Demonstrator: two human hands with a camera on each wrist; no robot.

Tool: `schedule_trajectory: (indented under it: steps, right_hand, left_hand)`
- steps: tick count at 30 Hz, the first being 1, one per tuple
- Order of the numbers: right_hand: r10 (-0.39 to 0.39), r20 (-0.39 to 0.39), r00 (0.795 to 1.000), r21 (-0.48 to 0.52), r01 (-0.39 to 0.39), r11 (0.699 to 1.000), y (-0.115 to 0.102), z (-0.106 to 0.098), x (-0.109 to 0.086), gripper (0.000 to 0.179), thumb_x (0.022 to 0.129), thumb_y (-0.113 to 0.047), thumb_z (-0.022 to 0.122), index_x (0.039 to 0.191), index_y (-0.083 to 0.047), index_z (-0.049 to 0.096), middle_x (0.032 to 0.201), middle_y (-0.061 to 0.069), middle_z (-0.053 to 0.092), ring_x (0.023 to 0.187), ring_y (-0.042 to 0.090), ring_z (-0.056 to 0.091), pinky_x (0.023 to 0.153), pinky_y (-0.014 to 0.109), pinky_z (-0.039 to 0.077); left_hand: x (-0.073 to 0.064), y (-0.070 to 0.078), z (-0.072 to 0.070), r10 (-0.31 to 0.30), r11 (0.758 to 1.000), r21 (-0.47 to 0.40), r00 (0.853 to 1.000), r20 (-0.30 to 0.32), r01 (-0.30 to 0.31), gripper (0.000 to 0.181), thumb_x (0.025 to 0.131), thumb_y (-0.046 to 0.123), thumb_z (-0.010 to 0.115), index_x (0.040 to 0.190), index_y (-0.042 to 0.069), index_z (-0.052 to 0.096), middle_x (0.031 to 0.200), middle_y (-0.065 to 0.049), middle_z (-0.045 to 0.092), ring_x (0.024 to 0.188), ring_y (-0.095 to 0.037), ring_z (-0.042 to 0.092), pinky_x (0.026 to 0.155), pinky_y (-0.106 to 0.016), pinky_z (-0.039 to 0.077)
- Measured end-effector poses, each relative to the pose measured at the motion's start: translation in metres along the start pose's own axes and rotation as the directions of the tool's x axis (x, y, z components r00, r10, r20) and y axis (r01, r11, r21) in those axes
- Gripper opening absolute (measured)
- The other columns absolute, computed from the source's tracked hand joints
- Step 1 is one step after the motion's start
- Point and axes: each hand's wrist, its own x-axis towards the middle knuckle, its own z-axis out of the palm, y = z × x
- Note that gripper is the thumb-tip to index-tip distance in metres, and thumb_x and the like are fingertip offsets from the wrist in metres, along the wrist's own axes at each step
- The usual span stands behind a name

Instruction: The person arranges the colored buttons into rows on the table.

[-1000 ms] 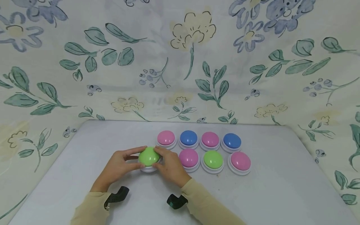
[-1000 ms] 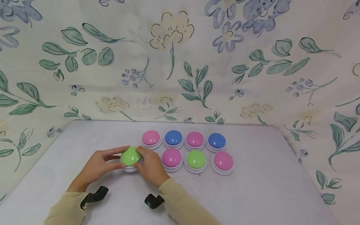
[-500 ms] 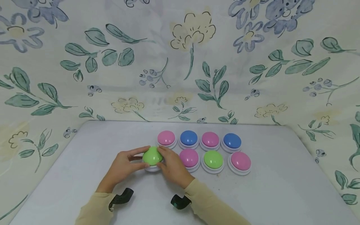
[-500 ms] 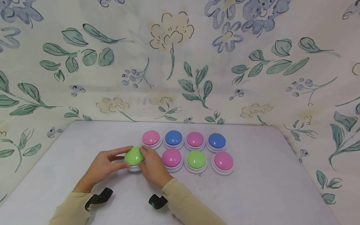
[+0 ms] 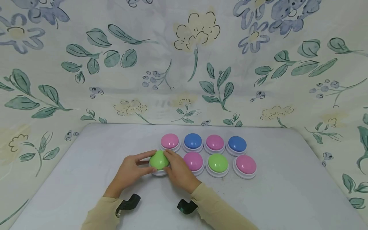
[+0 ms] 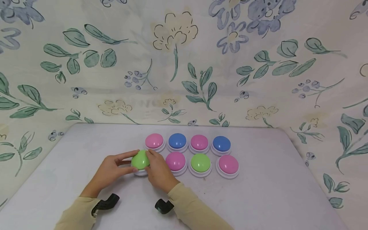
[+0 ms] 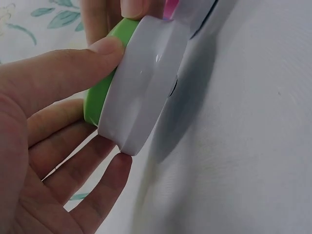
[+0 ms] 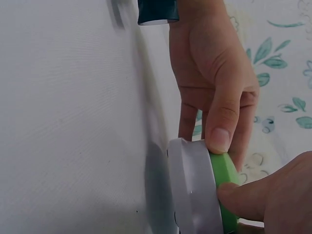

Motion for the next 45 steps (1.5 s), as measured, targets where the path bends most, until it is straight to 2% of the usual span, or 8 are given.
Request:
schedule_trajectory:
  steps: [13, 17, 25, 31, 38, 45]
  right_hand:
    - [0.039, 0.007, 0.999, -0.029, -0.039, 0.999, 0.001, 0.004, 0.000, 0.057, 0.097, -0.001, 0.062, 0.149, 0.008, 0.039, 0.157, 0.021, 0.037, 0.143, 0.034, 0.039, 0.115, 0.040, 0.037]
    - [0.073, 0.008, 0.997, -0.020, -0.073, 0.997, 0.000, 0.007, 0.001, 0.058, 0.098, 0.000, 0.061, 0.150, 0.007, 0.037, 0.158, 0.020, 0.035, 0.144, 0.033, 0.037, 0.114, 0.039, 0.038]
    - [0.093, 0.008, 0.996, -0.025, -0.093, 0.995, -0.002, 0.012, 0.001, 0.059, 0.098, 0.000, 0.059, 0.151, 0.009, 0.033, 0.159, 0.023, 0.030, 0.146, 0.035, 0.033, 0.114, 0.041, 0.036]
    - [0.086, 0.002, 0.996, -0.025, -0.086, 0.996, 0.001, 0.012, 0.000, 0.060, 0.099, 0.000, 0.058, 0.152, 0.009, 0.032, 0.159, 0.024, 0.029, 0.146, 0.036, 0.032, 0.114, 0.042, 0.036]
    - [0.044, -0.004, 0.999, -0.008, -0.044, 0.999, 0.003, 0.010, -0.003, 0.058, 0.099, 0.002, 0.055, 0.151, 0.011, 0.031, 0.158, 0.027, 0.028, 0.145, 0.038, 0.032, 0.115, 0.043, 0.035]
    - [0.016, -0.003, 1.000, -0.017, -0.016, 1.000, 0.006, 0.011, -0.003, 0.058, 0.099, 0.002, 0.055, 0.151, 0.011, 0.032, 0.158, 0.027, 0.028, 0.146, 0.038, 0.032, 0.115, 0.042, 0.036]
  left_hand:
    - [0.000, 0.000, 0.008, -0.027, 0.999, 0.020, 1.000, -0.001, 0.027, 0.059, 0.079, 0.016, 0.086, 0.135, 0.011, 0.066, 0.136, -0.012, 0.063, 0.106, -0.032, 0.070, 0.091, -0.044, 0.058]
    - [0.000, -0.001, 0.011, -0.018, 0.999, 0.046, 1.000, -0.013, 0.018, 0.059, 0.079, 0.014, 0.085, 0.134, 0.011, 0.066, 0.135, -0.012, 0.064, 0.105, -0.032, 0.070, 0.091, -0.044, 0.058]
    - [0.000, 0.001, 0.015, -0.002, 0.999, 0.053, 0.999, -0.046, 0.004, 0.058, 0.078, 0.014, 0.086, 0.133, 0.010, 0.067, 0.133, -0.012, 0.065, 0.105, -0.033, 0.070, 0.090, -0.045, 0.058]
    - [0.001, 0.002, 0.018, 0.010, 0.999, 0.041, 0.999, -0.052, -0.008, 0.057, 0.079, 0.013, 0.086, 0.132, 0.009, 0.067, 0.133, -0.014, 0.065, 0.105, -0.035, 0.070, 0.090, -0.044, 0.058]
    - [-0.001, 0.004, 0.023, 0.056, 0.995, 0.080, 0.997, -0.060, -0.051, 0.059, 0.077, 0.011, 0.087, 0.132, 0.008, 0.066, 0.132, -0.014, 0.065, 0.113, -0.033, 0.067, 0.089, -0.039, 0.058]
    - [-0.001, 0.006, 0.024, 0.088, 0.992, 0.097, 0.994, -0.066, -0.082, 0.059, 0.077, 0.011, 0.087, 0.132, 0.006, 0.065, 0.132, -0.014, 0.064, 0.120, -0.033, 0.062, 0.091, -0.040, 0.058]
